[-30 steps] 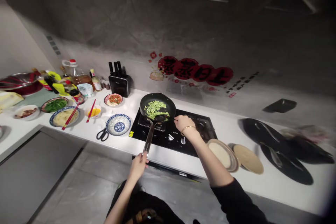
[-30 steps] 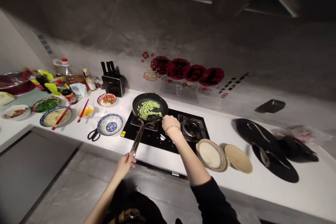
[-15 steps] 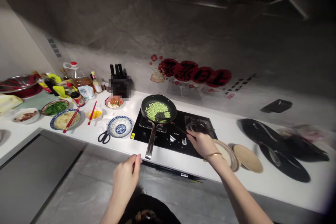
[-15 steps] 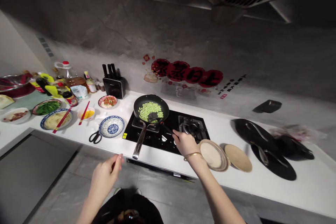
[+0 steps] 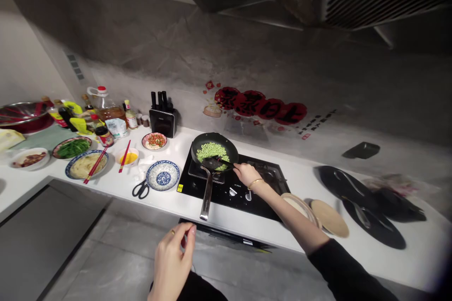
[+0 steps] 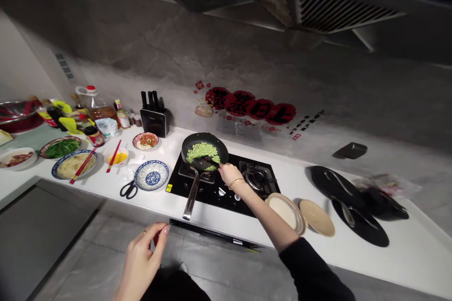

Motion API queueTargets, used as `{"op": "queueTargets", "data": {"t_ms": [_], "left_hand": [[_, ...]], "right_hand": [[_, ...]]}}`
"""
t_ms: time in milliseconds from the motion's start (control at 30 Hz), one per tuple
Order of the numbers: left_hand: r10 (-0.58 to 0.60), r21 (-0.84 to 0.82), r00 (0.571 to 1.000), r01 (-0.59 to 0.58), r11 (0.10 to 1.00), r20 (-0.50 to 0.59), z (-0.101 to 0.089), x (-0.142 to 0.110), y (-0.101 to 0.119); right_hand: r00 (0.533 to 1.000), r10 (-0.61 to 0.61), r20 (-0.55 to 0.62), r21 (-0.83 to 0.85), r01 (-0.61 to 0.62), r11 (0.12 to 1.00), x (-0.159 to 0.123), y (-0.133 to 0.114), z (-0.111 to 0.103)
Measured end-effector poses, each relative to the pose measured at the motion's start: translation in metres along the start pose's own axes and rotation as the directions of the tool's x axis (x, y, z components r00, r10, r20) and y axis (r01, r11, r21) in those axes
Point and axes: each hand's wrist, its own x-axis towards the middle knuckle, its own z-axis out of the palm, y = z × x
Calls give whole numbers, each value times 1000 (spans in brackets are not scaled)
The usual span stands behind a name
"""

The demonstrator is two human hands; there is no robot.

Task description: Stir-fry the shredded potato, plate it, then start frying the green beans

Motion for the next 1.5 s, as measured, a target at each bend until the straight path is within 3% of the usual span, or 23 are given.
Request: {"op": "queueTargets", "data": {"t_ms": [133, 267, 400, 700, 867, 1100, 1333, 1500], "left_hand": [[-3, 14, 999, 4, 1000, -50, -4, -4, -4], [-5, 30, 999, 6, 1000, -44, -5, -5, -4], [38, 15, 999, -38, 999, -7, -1, -2, 1], [160, -36, 983, -157, 987, 92, 14, -2, 19], [243, -46, 970, -243, 969, -6, 12, -4, 23], [320, -69, 930, -336, 939, -180, 1, -4, 31], [326, -32, 926, -338, 941, -191, 1, 1, 32], [322, -12, 927, -330, 944, -195, 3, 3, 29]], "right_hand": [[998, 52, -25, -15, -52, 999, 24, 2, 4], [995, 103, -8, -10, -103, 995, 29, 10, 5], [995, 103, 16, 16, -103, 995, 6, 25, 0], [999, 21, -47, -10, -22, 1000, -59, 55, -26], [999, 31, -35, -52, -33, 998, -67, 55, -28], [999, -11, -53, -63, 8, 998, -63, 69, -13], [998, -68, -16, -38, 67, 997, -43, 67, -4], [998, -28, -49, -43, 26, 999, -26, 55, 16]]}}
